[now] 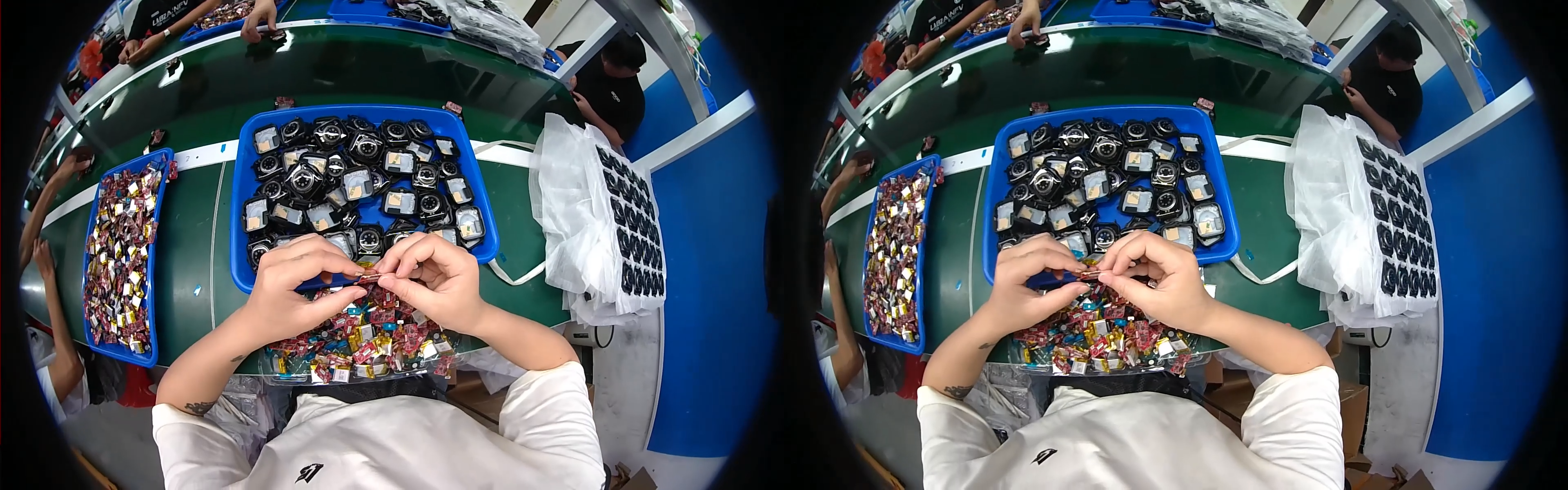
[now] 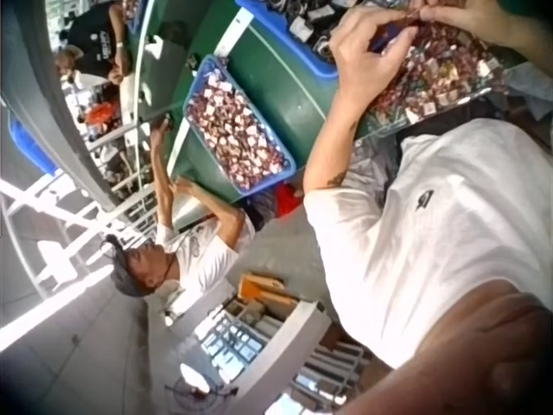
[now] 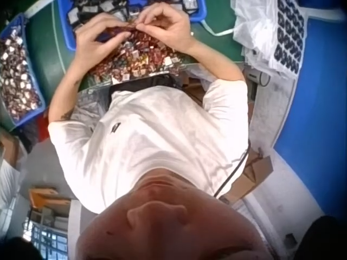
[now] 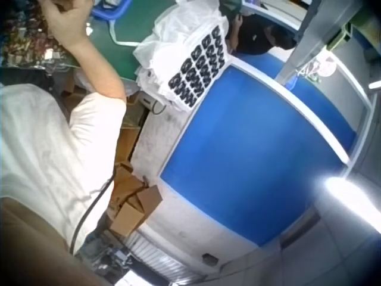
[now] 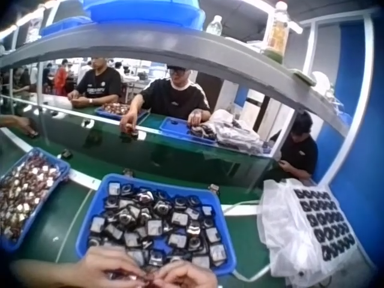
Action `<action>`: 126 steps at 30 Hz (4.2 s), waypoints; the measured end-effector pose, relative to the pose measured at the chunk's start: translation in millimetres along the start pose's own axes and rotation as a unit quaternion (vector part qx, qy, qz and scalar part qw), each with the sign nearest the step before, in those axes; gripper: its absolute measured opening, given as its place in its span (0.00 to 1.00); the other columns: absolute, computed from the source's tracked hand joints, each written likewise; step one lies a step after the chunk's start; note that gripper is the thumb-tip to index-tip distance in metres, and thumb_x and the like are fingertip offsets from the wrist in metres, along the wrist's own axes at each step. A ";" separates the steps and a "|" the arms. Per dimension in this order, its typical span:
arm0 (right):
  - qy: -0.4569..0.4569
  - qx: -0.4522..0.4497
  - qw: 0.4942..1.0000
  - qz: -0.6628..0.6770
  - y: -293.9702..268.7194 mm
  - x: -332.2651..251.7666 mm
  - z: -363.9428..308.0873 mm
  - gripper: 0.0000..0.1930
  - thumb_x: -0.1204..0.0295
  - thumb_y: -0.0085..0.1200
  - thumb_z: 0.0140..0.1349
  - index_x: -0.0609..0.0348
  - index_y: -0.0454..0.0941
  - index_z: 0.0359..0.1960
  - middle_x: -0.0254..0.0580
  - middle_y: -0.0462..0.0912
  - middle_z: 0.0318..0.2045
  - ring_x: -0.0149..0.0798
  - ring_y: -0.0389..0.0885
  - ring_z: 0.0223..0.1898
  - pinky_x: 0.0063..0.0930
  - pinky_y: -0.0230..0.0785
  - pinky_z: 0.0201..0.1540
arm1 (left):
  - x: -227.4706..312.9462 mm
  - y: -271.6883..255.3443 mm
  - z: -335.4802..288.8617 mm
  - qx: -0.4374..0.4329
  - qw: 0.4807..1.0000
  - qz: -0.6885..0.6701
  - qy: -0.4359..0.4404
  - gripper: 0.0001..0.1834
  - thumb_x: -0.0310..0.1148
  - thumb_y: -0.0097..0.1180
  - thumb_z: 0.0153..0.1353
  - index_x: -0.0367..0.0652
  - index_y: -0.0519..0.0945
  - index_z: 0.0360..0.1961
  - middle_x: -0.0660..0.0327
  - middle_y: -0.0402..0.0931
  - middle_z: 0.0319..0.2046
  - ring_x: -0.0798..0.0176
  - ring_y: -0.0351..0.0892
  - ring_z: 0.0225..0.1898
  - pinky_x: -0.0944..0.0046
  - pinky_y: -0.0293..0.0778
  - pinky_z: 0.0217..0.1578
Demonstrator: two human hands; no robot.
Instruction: Assembling small electronic components by attaching a backing to a main unit on a factory assembly line.
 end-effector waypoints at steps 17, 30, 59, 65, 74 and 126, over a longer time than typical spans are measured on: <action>0.068 -0.024 0.996 -0.048 5.2 2.4 -1.2 0.09 0.82 0.54 0.59 0.68 0.76 0.42 0.45 0.78 0.39 0.32 0.80 0.40 0.22 0.78 0.42 | 18.5 6.4 -4.4 0.014 0.983 0.143 0.116 0.14 0.26 0.69 0.37 0.44 0.79 0.29 0.61 0.77 0.35 0.59 0.74 0.34 0.62 0.69 0.33; -0.084 0.037 0.950 -0.297 -0.2 -22.3 1.9 0.08 0.81 0.61 0.50 0.64 0.82 0.33 0.43 0.83 0.26 0.37 0.82 0.27 0.25 0.72 0.30 | -1.8 0.5 1.8 0.010 0.997 0.074 -0.028 0.09 0.23 0.64 0.45 0.37 0.82 0.30 0.59 0.79 0.24 0.62 0.75 0.27 0.66 0.70 0.30; -0.036 -0.036 0.983 -0.176 9.4 -22.7 4.0 0.03 0.79 0.58 0.55 0.66 0.79 0.31 0.41 0.81 0.28 0.30 0.80 0.27 0.21 0.72 0.28 | -14.6 2.8 -0.3 -0.034 0.992 -0.060 -0.110 0.04 0.25 0.63 0.49 0.36 0.81 0.26 0.60 0.76 0.25 0.64 0.75 0.30 0.65 0.70 0.35; -0.086 -0.069 0.973 -0.202 14.7 -20.8 2.3 0.02 0.82 0.58 0.52 0.65 0.79 0.28 0.42 0.81 0.27 0.37 0.78 0.26 0.25 0.69 0.29 | -8.4 9.3 1.6 -0.077 0.994 -0.046 -0.054 0.04 0.24 0.64 0.48 0.38 0.82 0.26 0.61 0.77 0.25 0.63 0.75 0.30 0.65 0.70 0.34; -0.155 -0.045 0.936 -0.313 9.6 -31.9 5.8 0.05 0.79 0.62 0.46 0.60 0.76 0.22 0.38 0.78 0.25 0.38 0.74 0.26 0.28 0.64 0.28 | -18.2 3.7 -0.6 -0.069 0.979 -0.170 -0.086 0.04 0.24 0.63 0.52 0.35 0.81 0.28 0.59 0.77 0.29 0.66 0.75 0.31 0.68 0.70 0.34; 0.172 0.015 0.982 0.082 12.5 21.9 0.5 0.20 0.85 0.49 0.58 0.67 0.65 0.54 0.47 0.70 0.51 0.33 0.75 0.48 0.24 0.77 0.46 | -22.3 -7.5 -5.0 0.063 0.993 -0.005 -0.100 0.02 0.27 0.63 0.46 0.42 0.82 0.23 0.57 0.81 0.43 0.61 0.75 0.43 0.60 0.65 0.48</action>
Point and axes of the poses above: each hand's wrist, its own z-axis towards the middle knuckle, its own y-axis out of the palm, x = y × z, the point moved 9 cm from there along z, towards the middle knuckle
